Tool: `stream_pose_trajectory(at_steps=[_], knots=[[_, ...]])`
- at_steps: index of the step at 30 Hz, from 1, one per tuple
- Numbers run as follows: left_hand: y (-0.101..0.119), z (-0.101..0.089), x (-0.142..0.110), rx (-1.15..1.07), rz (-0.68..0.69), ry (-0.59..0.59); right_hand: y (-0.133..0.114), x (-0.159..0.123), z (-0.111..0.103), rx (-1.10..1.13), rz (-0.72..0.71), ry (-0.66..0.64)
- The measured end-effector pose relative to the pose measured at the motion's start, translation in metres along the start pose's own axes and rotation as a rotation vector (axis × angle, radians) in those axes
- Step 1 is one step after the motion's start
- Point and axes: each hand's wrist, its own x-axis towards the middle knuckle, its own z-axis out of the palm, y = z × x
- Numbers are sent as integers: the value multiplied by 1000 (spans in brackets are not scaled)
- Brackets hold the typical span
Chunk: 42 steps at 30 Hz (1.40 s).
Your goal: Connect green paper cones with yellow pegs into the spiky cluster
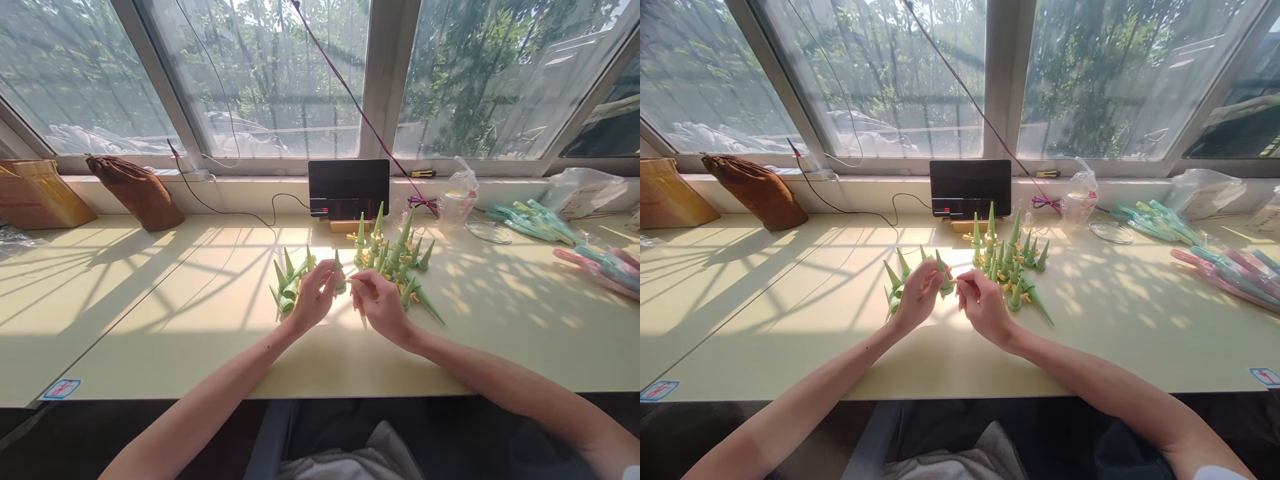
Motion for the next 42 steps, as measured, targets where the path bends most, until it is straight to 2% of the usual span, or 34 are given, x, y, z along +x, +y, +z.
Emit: stream_pose_trajectory(at_steps=[6,14,24,31,35,39,42], knots=[[-3,1,0,-8,-2,17,-1,0,0,58,54,7],[5,3,2,-64,-57,-44,1,2,-1,94,25,104],[6,3,3,42,15,-112,-1,6,-2,165,13,172],[2,2,5,126,43,-120,-3,6,-3,119,14,147],[0,-1,6,93,8,-109,-2,8,-7,-79,-80,113],[1,-2,6,34,-34,-96,2,13,-13,-361,-292,111],[1,-2,6,15,-44,-91,6,16,-18,-488,-423,88]])
